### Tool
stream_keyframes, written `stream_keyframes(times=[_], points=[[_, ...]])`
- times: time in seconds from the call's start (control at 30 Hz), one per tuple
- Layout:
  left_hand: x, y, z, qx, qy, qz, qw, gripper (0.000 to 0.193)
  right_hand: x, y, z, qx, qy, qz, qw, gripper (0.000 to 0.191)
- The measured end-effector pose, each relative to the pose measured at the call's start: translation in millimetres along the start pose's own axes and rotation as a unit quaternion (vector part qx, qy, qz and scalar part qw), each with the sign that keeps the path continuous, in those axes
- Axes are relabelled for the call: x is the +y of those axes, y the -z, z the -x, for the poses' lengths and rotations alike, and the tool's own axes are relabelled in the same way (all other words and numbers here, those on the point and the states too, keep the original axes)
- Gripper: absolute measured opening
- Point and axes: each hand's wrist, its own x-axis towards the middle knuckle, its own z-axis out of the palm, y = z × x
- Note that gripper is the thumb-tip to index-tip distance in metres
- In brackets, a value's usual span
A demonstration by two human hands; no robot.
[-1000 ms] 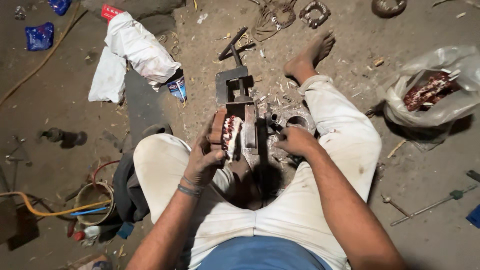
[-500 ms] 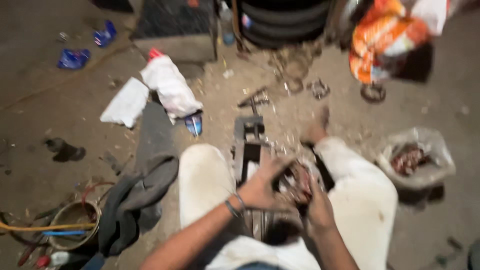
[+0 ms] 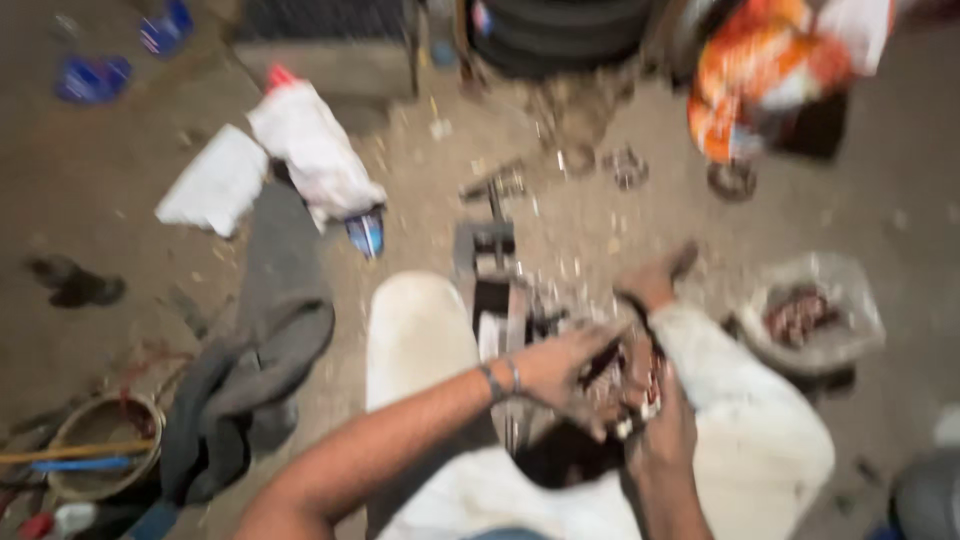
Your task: The person sits on the workshop floor working on a toothed metal component held in a clamp fixture. They position small metal parts on the component and strike them with a ball-peen hammer, repositioning the component and parts between hammer strikes and adjusting the fixture.
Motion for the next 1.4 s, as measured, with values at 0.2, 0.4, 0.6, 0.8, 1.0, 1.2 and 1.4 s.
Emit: stream_keyframes(times=[0.2, 0.4, 0.6, 0.8, 1.0, 1.2, 1.4], points=[[-17, -20, 4, 0.107, -0.007, -0.011, 0.994, 0.129, 12, 6, -12, -0.12, -0.083, -0.052, 0.988, 0.05], [-67, 17, 24, 0.094, 0.25, -0.224, 0.937, 0.105, 29, 13, -55, -0.034, 0.031, 0.296, 0.954, 0.032], [-126, 21, 26, 0.02, 0.39, -0.343, 0.854, 0.106, 40, 25, -83, -0.006, -0.091, 0.254, 0.963, 0.027], [-161, 14, 15, -0.019, 0.415, -0.341, 0.843, 0.115, 48, 27, -94, -0.058, -0.052, 0.259, 0.963, 0.021], [-163, 14, 15, -0.034, 0.453, -0.332, 0.827, 0.116, 43, 32, -90, -0.008, -0.106, 0.297, 0.949, 0.02], [-166, 5, 15, -0.05, 0.457, -0.342, 0.819, 0.117, 44, 33, -91, -0.014, -0.079, 0.275, 0.958, 0.017], [-175, -2, 22, -0.032, 0.371, -0.448, 0.813, 0.109, 42, 26, -90, -0.039, -0.087, 0.291, 0.952, 0.016]])
